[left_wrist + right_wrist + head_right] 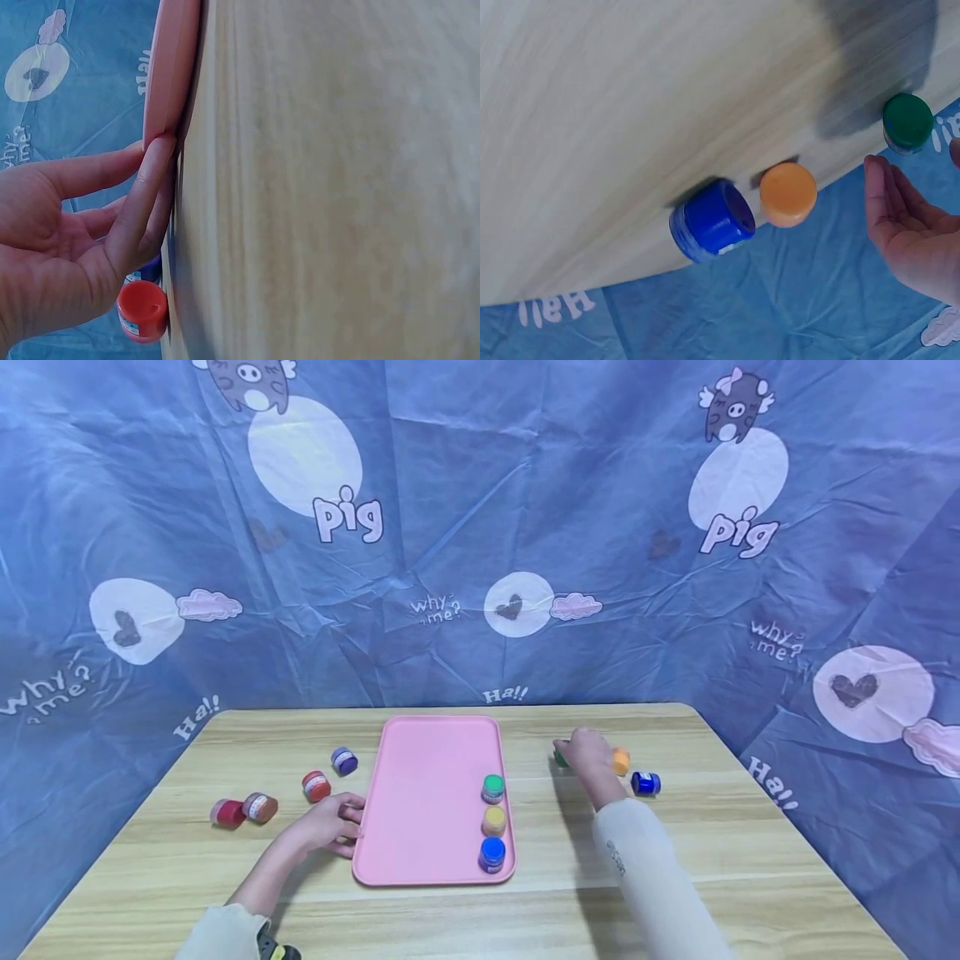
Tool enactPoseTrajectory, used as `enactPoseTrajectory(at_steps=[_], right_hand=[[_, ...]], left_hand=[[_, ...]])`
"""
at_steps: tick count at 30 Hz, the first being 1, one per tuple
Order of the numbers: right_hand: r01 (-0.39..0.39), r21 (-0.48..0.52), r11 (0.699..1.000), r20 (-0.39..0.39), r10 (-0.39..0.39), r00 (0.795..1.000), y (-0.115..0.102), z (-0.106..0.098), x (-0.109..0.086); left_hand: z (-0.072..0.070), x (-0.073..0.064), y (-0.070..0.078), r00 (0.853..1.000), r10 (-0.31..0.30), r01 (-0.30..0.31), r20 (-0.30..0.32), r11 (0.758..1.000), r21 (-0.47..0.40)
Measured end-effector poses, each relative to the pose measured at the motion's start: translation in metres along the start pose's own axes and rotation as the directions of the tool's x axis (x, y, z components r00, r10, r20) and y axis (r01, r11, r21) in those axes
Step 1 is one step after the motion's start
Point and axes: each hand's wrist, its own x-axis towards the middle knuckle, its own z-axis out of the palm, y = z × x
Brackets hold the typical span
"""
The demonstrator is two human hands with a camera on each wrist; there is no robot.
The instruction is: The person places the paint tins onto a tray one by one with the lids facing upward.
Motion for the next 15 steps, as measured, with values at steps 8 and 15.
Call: enactPoseTrajectory(at_steps=[8, 15], right_hand=[[-0.146, 0.019, 0.989, 0.003, 0.145, 0.989, -0.009, 0.011, 0.002], [-0.146, 0.033, 0.989, -0.023, 0.147, 0.989, -0.012, 0.016, 0.003]], left_hand=[[-0.002, 0.0, 0.001, 1.0, 0.004, -0.004, 0.02, 1.0, 0.001], [-0.004, 0.002, 0.002, 1.0, -0.001, 0.0, 0.021, 1.0, 0.008]])
